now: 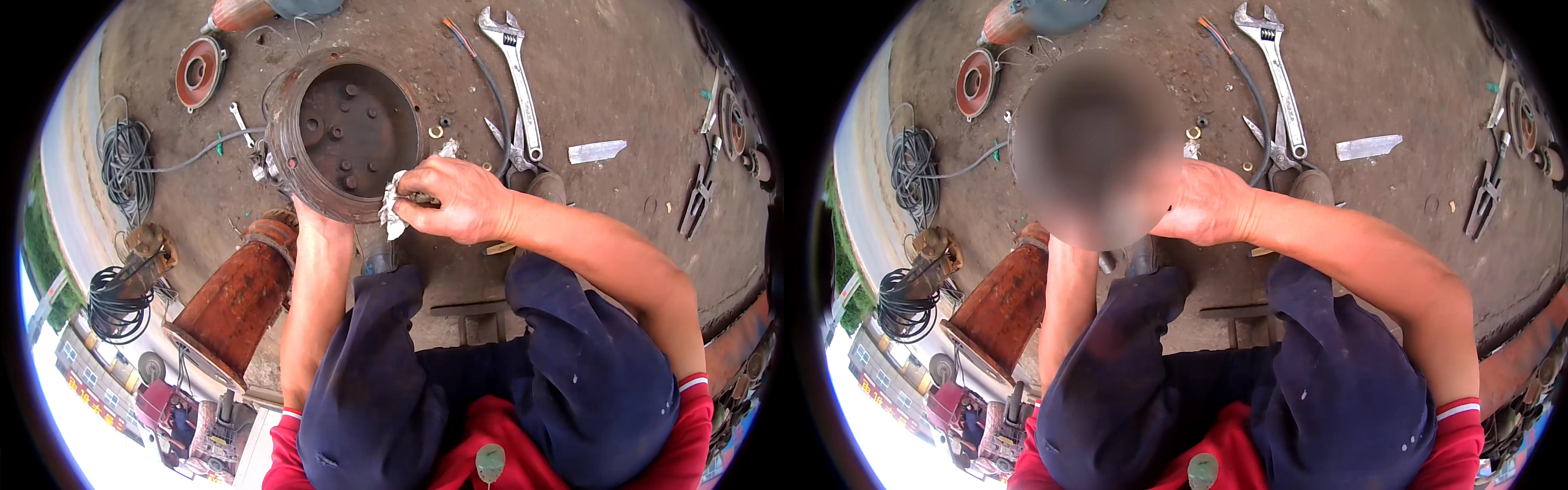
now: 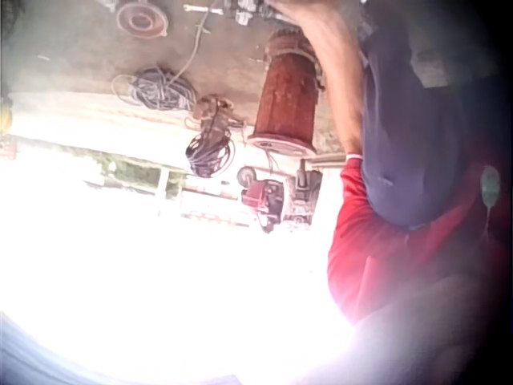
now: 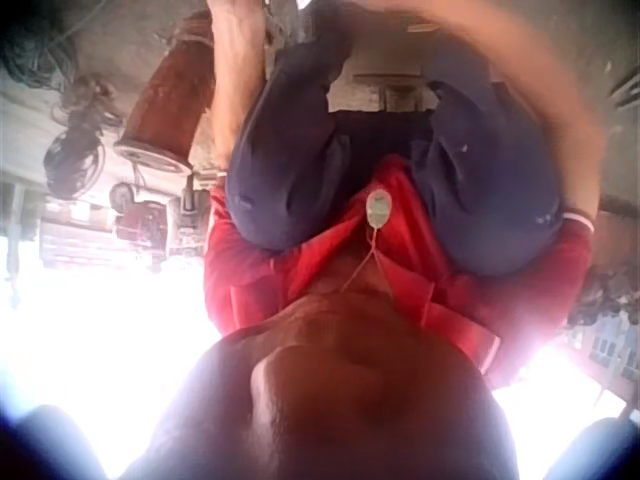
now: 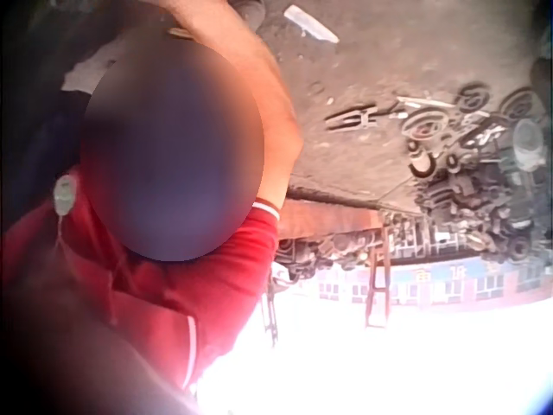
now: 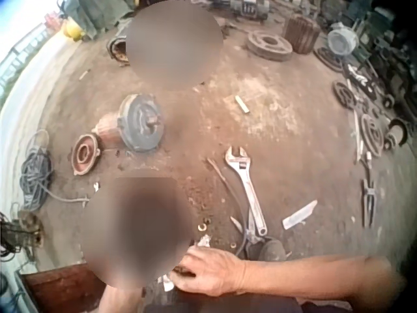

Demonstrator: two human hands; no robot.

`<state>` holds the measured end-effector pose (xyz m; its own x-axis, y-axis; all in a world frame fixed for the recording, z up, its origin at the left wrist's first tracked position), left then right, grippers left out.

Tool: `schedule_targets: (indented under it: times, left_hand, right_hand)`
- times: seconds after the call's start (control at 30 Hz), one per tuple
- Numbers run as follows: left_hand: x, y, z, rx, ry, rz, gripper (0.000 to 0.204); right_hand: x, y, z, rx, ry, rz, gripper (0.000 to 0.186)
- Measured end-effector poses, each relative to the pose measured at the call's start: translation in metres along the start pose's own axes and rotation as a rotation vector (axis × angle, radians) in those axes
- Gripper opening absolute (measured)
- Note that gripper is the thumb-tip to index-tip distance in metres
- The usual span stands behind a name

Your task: The person sits on the ground and uses a file to smooth a small metal ring. They then wipe the ring with a cloth and place it on a rusty metal casing. The person picks up a wire, strips the end, and inserts it into a black plastic connector, securing it by hand.

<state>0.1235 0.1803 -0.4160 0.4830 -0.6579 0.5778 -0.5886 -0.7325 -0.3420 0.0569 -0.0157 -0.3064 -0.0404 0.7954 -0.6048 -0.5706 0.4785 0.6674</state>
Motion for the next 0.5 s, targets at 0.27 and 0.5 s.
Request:
schedule_targets:
  times: [0.27,0.5]
  left_hand:
    - [0.002,-0.010,-0.043,-0.112,0.038,0.018,0.036]
    - [-0.004,-0.022,-0.078,-0.144,0.034,0.048,0.037]
  right_hand:
    - [-0.057,-0.087,0.006,0.427,-0.328,-0.202,0.026]
    - [-0.004,0.008,-0.016,0.510,-0.182,0.240,0.024]
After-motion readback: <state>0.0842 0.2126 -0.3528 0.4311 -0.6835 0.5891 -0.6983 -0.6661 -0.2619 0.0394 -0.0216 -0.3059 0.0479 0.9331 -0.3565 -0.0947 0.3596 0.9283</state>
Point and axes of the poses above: each hand's wrist, its own z-axis towards the middle knuckle, its own x-axis out of the palm, y = z × x, the point moved 6 cm from there along z, towards the middle knuckle, and after that the axes turned 6 degrees about -z, right-handed, at the moved point
